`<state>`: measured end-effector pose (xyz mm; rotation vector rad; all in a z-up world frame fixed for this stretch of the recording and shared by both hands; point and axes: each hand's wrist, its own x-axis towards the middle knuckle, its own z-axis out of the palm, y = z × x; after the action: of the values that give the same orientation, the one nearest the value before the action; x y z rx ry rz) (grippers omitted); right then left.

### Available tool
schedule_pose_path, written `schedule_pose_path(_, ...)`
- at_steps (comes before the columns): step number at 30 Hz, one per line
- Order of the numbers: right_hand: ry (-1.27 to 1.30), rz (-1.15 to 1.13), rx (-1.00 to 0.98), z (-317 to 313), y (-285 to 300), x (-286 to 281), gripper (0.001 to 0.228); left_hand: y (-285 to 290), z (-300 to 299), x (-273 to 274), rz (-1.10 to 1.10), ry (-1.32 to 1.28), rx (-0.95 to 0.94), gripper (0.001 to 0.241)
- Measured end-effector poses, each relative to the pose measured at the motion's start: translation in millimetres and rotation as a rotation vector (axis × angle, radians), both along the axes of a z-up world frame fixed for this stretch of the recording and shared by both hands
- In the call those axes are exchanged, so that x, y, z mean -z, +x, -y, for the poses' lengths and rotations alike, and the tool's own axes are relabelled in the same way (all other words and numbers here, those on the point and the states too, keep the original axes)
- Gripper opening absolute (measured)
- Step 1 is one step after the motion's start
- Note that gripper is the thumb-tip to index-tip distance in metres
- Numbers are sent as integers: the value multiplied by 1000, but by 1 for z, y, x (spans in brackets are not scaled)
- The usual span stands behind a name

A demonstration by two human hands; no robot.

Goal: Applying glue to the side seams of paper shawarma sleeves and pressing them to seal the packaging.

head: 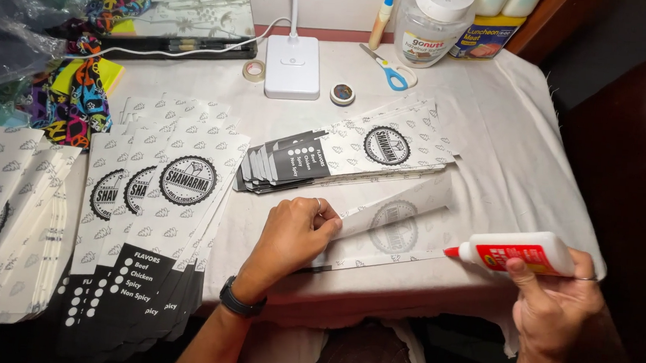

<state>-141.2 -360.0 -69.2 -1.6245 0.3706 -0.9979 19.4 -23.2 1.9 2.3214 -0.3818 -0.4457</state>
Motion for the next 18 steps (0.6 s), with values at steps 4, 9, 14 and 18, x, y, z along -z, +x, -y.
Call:
schedule_pose_path(4, 77, 16, -68, -44, 10, -1, 43, 5, -1, -6, -30, 4, -27, 23)
schedule_pose_path(9, -18, -172, -150, -105, 16, 7, 41, 13, -3, 0, -53, -18, 7, 21)
schedule_pose_path(14, 94, -102, -351, -166, 31, 16, 44, 14, -7, -15, -141, -37, 15, 24)
schedule_pose_path(18, 201, -7, -472, -207, 41, 19, 44, 14, -10, -18, -174, -65, 15, 22)
